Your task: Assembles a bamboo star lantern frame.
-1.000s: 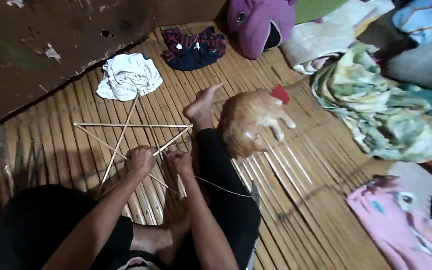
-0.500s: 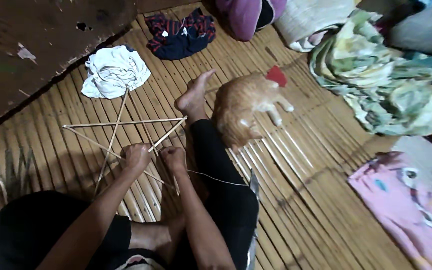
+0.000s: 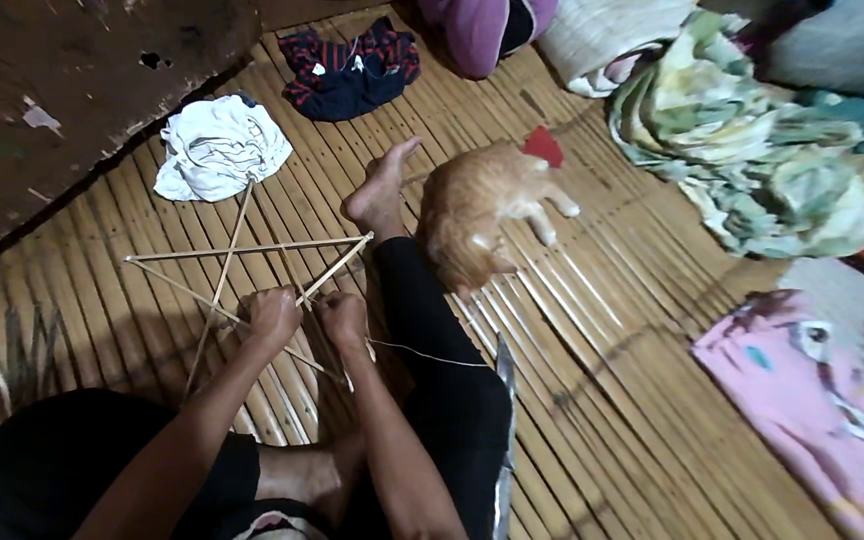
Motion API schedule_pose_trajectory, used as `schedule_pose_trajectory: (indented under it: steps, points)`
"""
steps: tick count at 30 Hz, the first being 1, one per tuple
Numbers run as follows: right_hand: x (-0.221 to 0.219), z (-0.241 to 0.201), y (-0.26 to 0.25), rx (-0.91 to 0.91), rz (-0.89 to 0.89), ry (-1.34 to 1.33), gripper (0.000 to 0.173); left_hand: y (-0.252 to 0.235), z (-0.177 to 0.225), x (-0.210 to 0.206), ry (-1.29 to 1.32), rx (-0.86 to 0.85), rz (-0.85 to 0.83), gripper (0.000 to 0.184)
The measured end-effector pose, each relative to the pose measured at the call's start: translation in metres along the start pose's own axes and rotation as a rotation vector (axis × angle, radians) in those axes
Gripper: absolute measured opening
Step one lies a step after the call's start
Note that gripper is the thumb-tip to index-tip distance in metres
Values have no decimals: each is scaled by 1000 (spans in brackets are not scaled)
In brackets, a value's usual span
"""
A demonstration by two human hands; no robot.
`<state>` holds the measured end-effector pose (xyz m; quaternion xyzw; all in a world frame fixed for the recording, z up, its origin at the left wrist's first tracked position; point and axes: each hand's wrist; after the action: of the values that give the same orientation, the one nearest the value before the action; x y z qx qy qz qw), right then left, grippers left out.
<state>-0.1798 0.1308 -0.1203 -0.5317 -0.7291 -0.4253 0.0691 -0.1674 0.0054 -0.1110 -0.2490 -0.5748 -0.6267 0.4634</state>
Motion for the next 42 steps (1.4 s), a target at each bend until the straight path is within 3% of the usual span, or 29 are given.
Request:
schedule_pose_trajectory:
  steps: [9,17,36,42]
  points:
    - [0,5,-1,7,-27,23,20,-1,9,10,6,29,-101,24]
    - [4,7,-1,-3,-19,17,18,-21,-9,5,20,-42,-163,27]
    - [-10,12,-15,54,-55,-155,16,-30,-28,12,388,47,-249,23]
    - [-14,16,-19,83,-51,-234,13,-28,-34,8,636,98,-240,21]
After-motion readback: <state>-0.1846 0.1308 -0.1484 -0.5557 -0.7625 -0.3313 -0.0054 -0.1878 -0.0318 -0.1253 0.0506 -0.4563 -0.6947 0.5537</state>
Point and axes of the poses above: each hand's wrist, its own y-axis away from the middle knuckle, its own x-axis out of the back of the hand, z = x × y, and after that the axes turned 4 degrees about -z, right-handed
